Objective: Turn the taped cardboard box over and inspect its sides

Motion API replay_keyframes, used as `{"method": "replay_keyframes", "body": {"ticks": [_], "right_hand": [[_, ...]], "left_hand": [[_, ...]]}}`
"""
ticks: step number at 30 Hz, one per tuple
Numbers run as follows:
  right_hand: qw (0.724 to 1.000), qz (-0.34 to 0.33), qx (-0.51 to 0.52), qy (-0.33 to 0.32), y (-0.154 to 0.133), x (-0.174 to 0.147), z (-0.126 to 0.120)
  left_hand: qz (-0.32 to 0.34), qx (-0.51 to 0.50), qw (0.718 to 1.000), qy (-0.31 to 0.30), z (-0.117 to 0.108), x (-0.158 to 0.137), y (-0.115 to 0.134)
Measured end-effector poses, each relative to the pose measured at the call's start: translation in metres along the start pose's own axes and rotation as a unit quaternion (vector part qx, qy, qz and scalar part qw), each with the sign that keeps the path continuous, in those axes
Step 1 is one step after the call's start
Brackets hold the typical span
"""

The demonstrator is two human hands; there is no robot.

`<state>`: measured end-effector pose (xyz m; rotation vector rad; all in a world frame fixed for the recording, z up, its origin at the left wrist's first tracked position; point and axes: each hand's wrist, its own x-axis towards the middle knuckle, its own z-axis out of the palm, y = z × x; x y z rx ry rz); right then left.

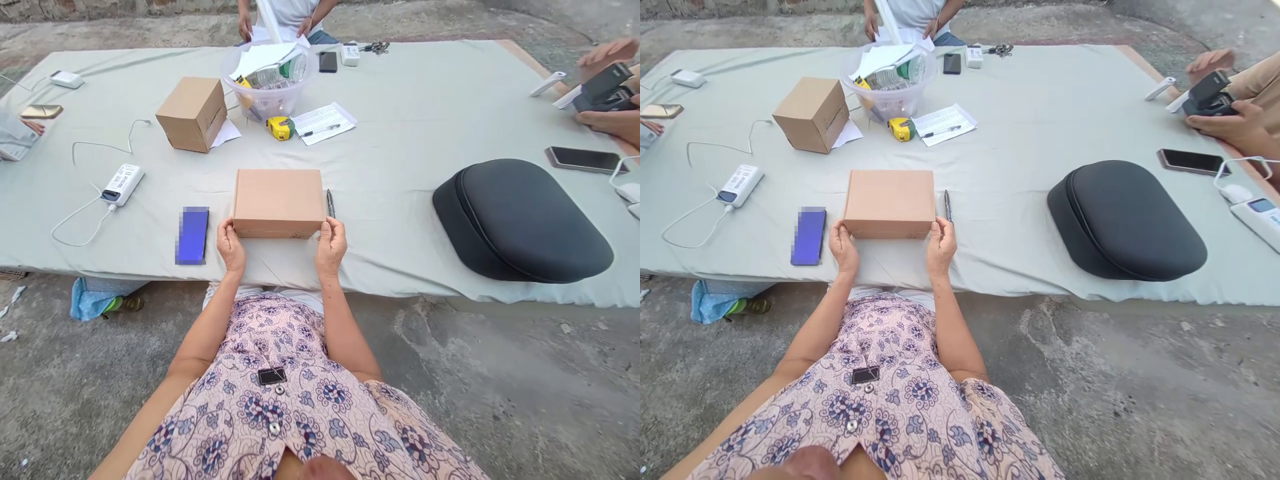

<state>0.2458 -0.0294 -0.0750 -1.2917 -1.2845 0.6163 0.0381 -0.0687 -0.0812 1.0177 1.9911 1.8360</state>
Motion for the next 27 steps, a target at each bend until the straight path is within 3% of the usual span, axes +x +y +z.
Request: {"method": "replay_keyframes", "body": {"ticks": [4, 9, 12, 16, 19, 27], "right_hand": [[0.997, 0.032, -0.036, -0.052, 0.013, -0.005, 0.0], [0.992, 0.042, -0.094, -0.079, 0.013, -0.009, 0.0], [0.996, 0.041, -0.054, -0.054, 0.0, -0.009, -0.004], [1.0, -0.011, 0.014, 0.016, -0.026, -0.008, -0.015], [0.998, -0.036, 0.037, 0.032, -0.04, -0.008, -0.02], [1.0, -0.004, 0.011, 0.019, -0.045, -0.008, -0.012]], "left_hand": [[0.023, 0.07, 0.996, -0.047, -0.008, 0.0, -0.004], [0.034, 0.083, 0.995, -0.052, -0.012, 0.0, -0.002], [0.046, 0.061, 0.997, -0.03, -0.015, -0.003, 0.011], [0.108, 0.042, 0.993, 0.016, -0.019, -0.008, 0.037], [0.146, 0.044, 0.988, 0.017, -0.021, -0.012, 0.052], [0.108, 0.074, 0.991, -0.035, -0.014, -0.018, 0.06]]}}
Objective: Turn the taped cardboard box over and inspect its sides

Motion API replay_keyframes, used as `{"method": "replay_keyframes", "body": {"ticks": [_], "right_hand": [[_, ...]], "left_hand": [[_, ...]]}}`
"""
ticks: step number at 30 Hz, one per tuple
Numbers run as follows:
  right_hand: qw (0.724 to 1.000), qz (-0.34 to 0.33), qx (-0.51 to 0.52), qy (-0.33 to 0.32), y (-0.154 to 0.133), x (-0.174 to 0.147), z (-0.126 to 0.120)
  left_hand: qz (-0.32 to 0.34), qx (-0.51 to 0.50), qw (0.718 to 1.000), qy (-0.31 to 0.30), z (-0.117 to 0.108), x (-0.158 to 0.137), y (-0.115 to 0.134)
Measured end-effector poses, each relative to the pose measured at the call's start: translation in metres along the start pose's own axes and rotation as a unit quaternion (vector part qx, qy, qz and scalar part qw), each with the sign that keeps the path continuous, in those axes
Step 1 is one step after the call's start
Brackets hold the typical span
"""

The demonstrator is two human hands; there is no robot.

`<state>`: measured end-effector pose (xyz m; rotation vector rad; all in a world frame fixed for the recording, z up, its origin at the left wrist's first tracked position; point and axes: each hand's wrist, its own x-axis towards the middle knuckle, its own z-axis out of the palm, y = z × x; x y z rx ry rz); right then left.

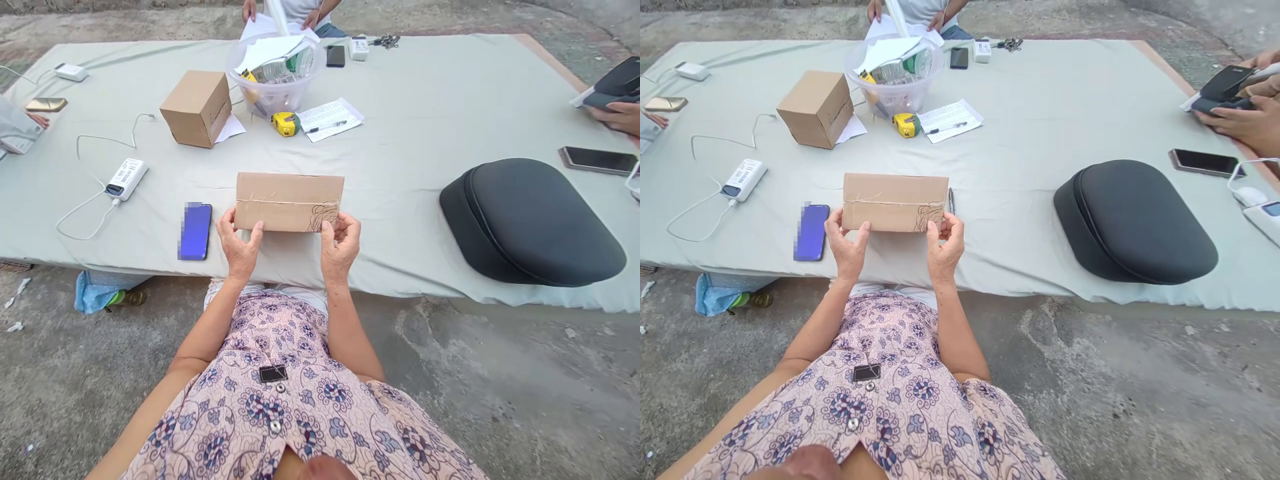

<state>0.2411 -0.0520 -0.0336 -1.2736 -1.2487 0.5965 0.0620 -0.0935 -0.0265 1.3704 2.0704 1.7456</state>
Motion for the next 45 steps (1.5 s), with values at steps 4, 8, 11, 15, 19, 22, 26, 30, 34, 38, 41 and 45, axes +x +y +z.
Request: {"method": "replay_keyframes", "body": {"ticks": [4, 8, 11, 15, 19, 22, 26, 30, 34, 38, 41, 45], "right_hand": [[0.998, -0.026, -0.061, -0.009, -0.003, -0.003, 0.005], [0.99, -0.037, -0.131, -0.026, -0.008, -0.01, 0.008], [0.986, -0.042, -0.161, -0.021, -0.01, -0.014, 0.009], [0.988, -0.03, -0.146, -0.031, -0.009, -0.012, 0.008], [0.994, -0.043, -0.09, -0.034, -0.005, -0.007, 0.004], [0.997, -0.042, -0.061, -0.02, -0.003, -0.006, 0.0], [0.999, -0.029, -0.022, 0.003, -0.003, -0.007, -0.003], [1.0, -0.009, -0.001, 0.006, -0.001, -0.005, -0.004], [0.999, 0.026, 0.032, -0.011, 0.007, -0.004, -0.002], [0.993, 0.058, 0.018, -0.098, 0.015, -0.013, 0.008], [0.975, 0.047, -0.042, -0.214, 0.02, -0.022, 0.017], [0.947, 0.014, -0.107, -0.303, 0.025, -0.024, 0.02]], "left_hand": [[0.013, 0.037, 0.999, -0.002, 0.007, -0.004, 0.006], [0.024, 0.062, 0.998, 0.007, 0.017, -0.012, 0.007], [0.015, 0.057, 0.998, -0.002, 0.02, -0.018, 0.007], [0.0, 0.036, 0.999, -0.013, 0.018, -0.018, 0.004], [0.005, -0.006, 1.0, -0.003, 0.013, -0.013, -0.004], [-0.01, -0.041, 0.999, 0.016, 0.008, -0.009, -0.008], [-0.02, -0.075, 0.995, 0.064, 0.001, -0.003, -0.005], [0.004, -0.068, 0.995, 0.079, -0.005, 0.0, 0.005], [0.098, -0.054, 0.991, 0.068, -0.012, -0.003, 0.022], [0.219, -0.013, 0.972, 0.081, -0.016, -0.005, 0.04], [0.272, 0.01, 0.96, 0.064, -0.013, -0.007, 0.04], [0.285, 0.02, 0.958, -0.001, -0.004, -0.009, 0.029]]}}
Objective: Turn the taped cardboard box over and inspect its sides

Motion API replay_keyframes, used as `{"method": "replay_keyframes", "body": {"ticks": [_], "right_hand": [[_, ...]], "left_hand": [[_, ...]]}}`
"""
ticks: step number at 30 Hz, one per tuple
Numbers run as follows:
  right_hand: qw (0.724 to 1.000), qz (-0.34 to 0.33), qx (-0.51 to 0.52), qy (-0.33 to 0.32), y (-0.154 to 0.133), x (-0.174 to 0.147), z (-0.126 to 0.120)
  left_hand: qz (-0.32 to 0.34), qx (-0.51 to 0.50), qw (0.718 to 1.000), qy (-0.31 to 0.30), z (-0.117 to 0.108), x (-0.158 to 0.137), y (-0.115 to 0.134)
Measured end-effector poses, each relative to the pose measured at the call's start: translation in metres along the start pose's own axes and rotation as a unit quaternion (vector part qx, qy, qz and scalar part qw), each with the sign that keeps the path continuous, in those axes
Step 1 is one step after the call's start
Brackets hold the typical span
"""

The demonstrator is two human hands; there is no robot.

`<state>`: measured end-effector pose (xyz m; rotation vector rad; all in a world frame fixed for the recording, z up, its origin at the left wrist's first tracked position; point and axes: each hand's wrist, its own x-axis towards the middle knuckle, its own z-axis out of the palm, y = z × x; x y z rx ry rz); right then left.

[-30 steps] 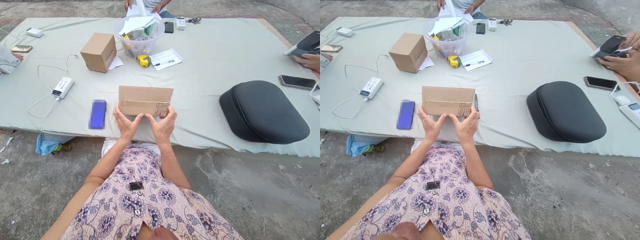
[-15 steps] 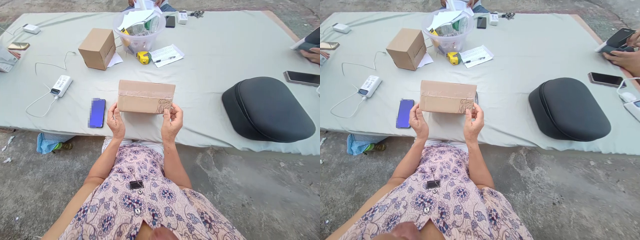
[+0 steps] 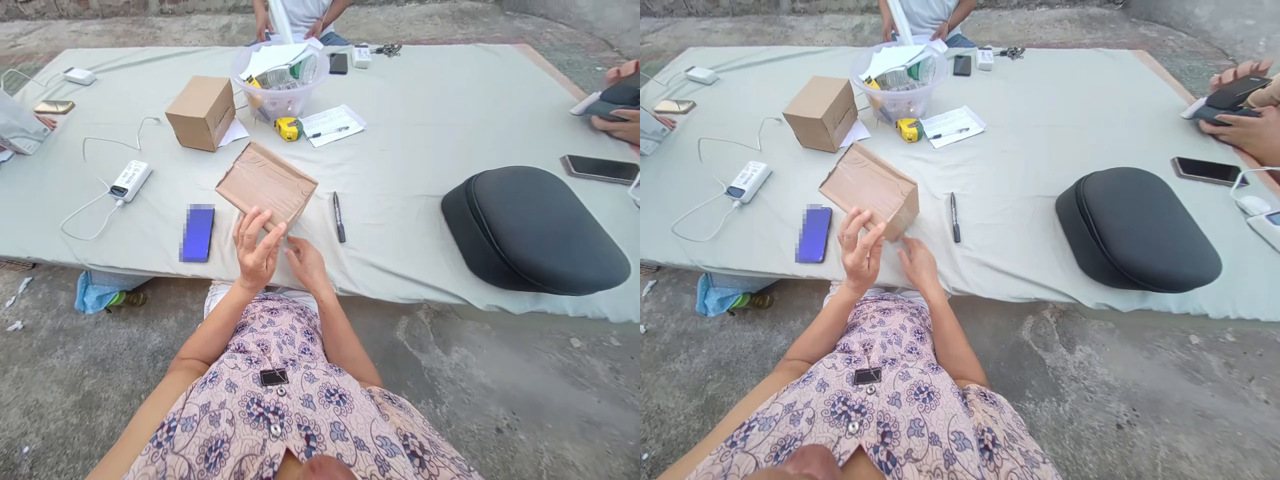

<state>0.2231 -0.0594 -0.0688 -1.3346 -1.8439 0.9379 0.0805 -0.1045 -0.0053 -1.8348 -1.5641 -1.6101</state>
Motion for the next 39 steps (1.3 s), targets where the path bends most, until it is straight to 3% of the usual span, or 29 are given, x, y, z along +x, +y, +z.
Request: {"method": "replay_keyframes", "body": {"ticks": [4, 7, 10, 14, 20, 25, 28, 31, 33, 35, 39], "right_hand": [[0.993, 0.003, 0.048, 0.107, -0.005, 0.003, -0.018], [0.982, -0.074, 0.06, 0.162, -0.023, 0.004, -0.036], [0.975, -0.158, 0.044, 0.151, -0.047, 0.004, -0.046], [0.973, -0.195, 0.028, 0.12, -0.065, 0.009, -0.05], [0.976, -0.161, 0.097, 0.109, -0.059, 0.011, -0.057], [0.966, -0.14, 0.194, 0.094, -0.049, 0.008, -0.063], [0.955, -0.127, 0.252, 0.096, -0.045, 0.006, -0.065], [0.947, -0.12, 0.28, 0.1, -0.041, 0.005, -0.066], [0.945, -0.119, 0.286, 0.106, -0.038, 0.004, -0.066], [0.943, -0.12, 0.289, 0.113, -0.036, 0.004, -0.067], [0.945, -0.125, 0.284, 0.099, -0.033, 0.001, -0.067]], "left_hand": [[-0.006, 0.018, 1.0, -0.023, 0.004, -0.002, -0.006], [-0.024, 0.013, 1.0, -0.015, 0.005, -0.001, -0.005], [-0.036, 0.013, 0.999, -0.008, 0.006, -0.003, -0.002], [0.036, 0.021, 0.999, 0.013, 0.008, -0.012, 0.002], [0.046, 0.018, 0.999, -0.011, 0.008, -0.019, 0.006], [0.163, -0.004, 0.986, 0.023, 0.006, -0.013, 0.022], [0.179, -0.058, 0.982, 0.009, 0.0, -0.009, 0.03], [0.144, -0.103, 0.983, 0.052, -0.009, -0.004, 0.027], [0.091, -0.09, 0.984, 0.122, -0.016, 0.003, 0.021], [0.021, -0.069, 0.986, 0.15, -0.022, 0.013, 0.014], [-0.123, -0.114, 0.985, 0.032, -0.025, 0.03, 0.01]]}}
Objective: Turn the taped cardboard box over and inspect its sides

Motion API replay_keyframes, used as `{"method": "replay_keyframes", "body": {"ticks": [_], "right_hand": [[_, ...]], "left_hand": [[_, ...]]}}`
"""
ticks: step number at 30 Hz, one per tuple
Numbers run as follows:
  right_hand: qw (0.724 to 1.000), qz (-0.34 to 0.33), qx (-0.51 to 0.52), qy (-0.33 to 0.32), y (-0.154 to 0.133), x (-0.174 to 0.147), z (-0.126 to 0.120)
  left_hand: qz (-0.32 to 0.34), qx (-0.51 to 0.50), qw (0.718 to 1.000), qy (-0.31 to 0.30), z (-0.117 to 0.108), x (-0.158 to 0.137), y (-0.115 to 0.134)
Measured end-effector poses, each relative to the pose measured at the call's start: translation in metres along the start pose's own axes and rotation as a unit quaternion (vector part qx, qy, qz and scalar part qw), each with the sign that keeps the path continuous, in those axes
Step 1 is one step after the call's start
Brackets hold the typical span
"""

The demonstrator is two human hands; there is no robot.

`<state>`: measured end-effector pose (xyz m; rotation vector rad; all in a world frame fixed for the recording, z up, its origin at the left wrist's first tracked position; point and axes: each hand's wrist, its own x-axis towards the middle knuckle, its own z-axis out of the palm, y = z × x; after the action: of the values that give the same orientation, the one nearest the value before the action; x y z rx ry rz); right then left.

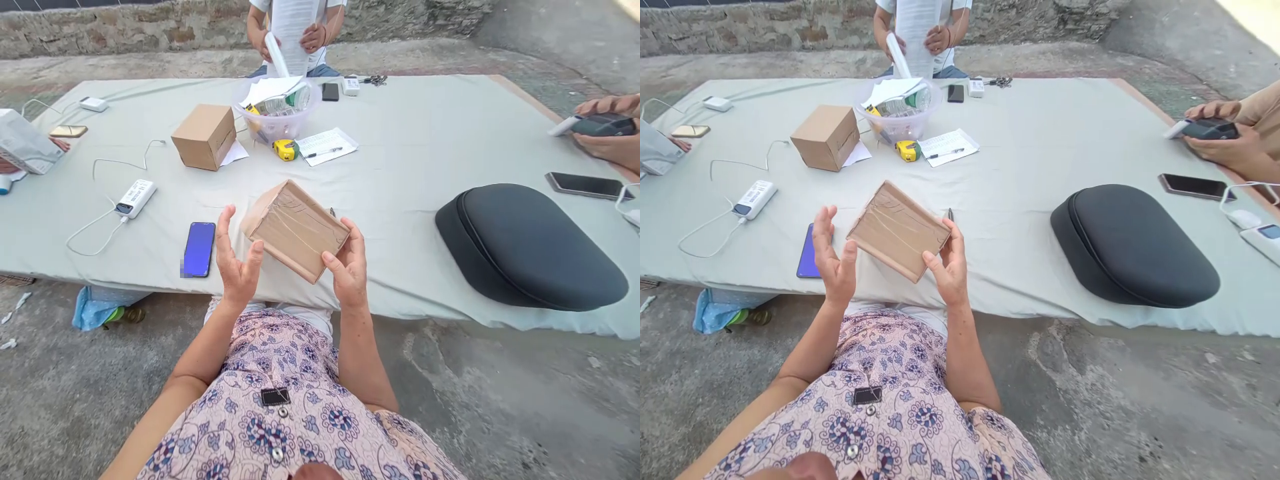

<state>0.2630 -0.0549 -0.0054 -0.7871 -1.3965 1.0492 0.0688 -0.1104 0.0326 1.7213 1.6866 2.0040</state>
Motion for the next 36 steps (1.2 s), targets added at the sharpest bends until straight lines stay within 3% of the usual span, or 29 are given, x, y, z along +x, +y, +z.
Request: {"method": "replay_keyframes", "body": {"ticks": [3, 15, 21, 24, 30, 36], "right_hand": [[1.0, -0.003, 0.002, -0.015, 0.0, -0.004, 0.0], [0.996, -0.067, -0.051, -0.03, -0.017, -0.01, 0.003], [0.983, -0.147, -0.109, -0.017, -0.018, -0.009, 0.012], [0.979, -0.137, -0.153, 0.018, -0.017, -0.01, 0.021], [0.969, -0.089, -0.198, 0.122, -0.003, -0.015, 0.044], [0.975, -0.089, -0.179, 0.092, 0.008, -0.012, 0.04]], "left_hand": [[-0.059, -0.044, 0.995, -0.066, 0.004, 0.0, 0.004], [-0.031, -0.056, 0.998, -0.009, 0.009, -0.017, -0.003], [-0.127, -0.009, 0.99, -0.056, 0.014, -0.024, -0.01], [-0.152, 0.027, 0.985, -0.081, 0.016, -0.025, -0.008], [-0.121, 0.076, 0.988, -0.059, 0.022, -0.027, -0.007], [-0.116, 0.077, 0.988, -0.061, 0.023, -0.028, -0.02]]}}
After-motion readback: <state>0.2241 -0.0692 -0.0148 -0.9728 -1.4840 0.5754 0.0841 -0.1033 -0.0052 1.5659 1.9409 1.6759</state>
